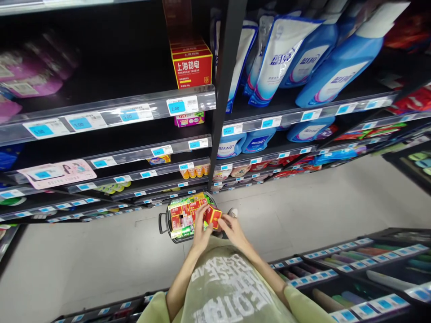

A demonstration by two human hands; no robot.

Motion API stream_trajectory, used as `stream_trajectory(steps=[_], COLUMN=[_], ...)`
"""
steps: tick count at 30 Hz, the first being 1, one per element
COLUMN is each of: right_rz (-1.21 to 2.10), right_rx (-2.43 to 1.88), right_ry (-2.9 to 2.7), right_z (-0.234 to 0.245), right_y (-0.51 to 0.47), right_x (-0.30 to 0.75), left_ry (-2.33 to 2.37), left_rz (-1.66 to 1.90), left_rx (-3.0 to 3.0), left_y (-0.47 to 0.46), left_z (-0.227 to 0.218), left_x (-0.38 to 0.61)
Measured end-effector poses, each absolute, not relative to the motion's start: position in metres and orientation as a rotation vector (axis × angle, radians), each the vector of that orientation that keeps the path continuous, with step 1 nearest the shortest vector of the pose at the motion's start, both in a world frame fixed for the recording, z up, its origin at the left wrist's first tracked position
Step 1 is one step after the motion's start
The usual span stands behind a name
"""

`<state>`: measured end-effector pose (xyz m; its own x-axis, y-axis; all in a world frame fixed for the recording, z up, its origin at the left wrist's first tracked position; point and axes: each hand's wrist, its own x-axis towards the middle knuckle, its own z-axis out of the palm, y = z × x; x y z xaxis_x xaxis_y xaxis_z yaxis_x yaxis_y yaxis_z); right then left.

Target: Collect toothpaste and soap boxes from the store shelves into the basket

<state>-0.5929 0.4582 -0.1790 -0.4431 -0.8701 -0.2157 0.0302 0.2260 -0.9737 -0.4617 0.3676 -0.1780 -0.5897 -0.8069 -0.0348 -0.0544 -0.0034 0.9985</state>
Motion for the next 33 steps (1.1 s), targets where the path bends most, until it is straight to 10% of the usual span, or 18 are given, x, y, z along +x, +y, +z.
stream_trajectory(steps=[6, 33], right_rz=[-1.139, -1.054], right_rx=[-1.223, -1.254], right_ry=[1.697, 1.667], right_z=[-0.173, -0.178], right_y=[0.457, 0.451], right_x=[-0.590, -0.582], left_ry=[-1.013, -0.521], left_rz=[-2.201, -2.233], left_rx=[0.987, 0.809], left_y=[0.358, 0.363], left_z=[-0.175, -0.170], left_x=[-0.464, -0.455])
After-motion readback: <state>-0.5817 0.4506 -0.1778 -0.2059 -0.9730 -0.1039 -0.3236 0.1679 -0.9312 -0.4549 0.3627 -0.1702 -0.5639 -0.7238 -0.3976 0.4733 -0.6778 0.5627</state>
